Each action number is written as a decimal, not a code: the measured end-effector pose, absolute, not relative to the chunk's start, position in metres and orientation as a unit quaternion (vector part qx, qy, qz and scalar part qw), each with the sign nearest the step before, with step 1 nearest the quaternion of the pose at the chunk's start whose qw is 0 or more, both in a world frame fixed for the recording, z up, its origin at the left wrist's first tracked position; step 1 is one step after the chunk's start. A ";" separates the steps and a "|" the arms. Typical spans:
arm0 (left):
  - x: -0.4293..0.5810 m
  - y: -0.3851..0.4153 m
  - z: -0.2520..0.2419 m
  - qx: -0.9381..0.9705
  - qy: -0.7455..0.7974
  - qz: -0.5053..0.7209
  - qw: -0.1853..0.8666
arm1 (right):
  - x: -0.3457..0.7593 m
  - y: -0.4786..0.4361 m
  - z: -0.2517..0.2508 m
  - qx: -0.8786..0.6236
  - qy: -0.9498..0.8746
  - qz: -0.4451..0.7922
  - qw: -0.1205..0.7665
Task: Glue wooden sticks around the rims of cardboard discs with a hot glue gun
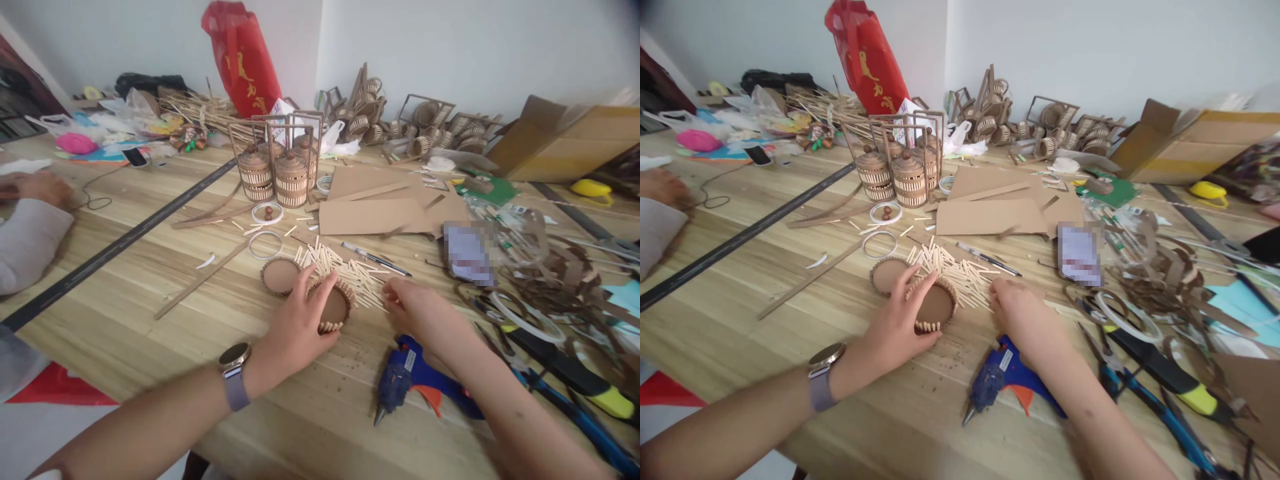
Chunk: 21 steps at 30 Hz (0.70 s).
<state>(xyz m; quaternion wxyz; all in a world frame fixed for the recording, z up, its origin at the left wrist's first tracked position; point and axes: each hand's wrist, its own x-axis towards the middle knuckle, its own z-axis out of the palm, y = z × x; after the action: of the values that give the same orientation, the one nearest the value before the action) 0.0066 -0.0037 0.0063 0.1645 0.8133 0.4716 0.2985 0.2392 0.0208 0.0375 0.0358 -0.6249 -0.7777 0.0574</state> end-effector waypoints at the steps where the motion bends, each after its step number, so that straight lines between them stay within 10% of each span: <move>1: 0.007 -0.004 0.007 0.814 0.471 0.298 0.165 | 0.238 0.022 0.035 -0.623 -0.779 0.059 0.034; 21: 0.007 -0.004 0.005 0.808 0.487 0.286 0.167 | 0.200 -0.015 0.072 -0.523 -0.792 0.280 0.143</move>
<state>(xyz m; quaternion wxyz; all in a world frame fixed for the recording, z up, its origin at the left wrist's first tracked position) 0.0074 -0.0037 0.0050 0.1673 0.8081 0.4871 0.2859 0.1998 -0.0149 0.0716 0.1430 -0.5228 -0.7924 0.2798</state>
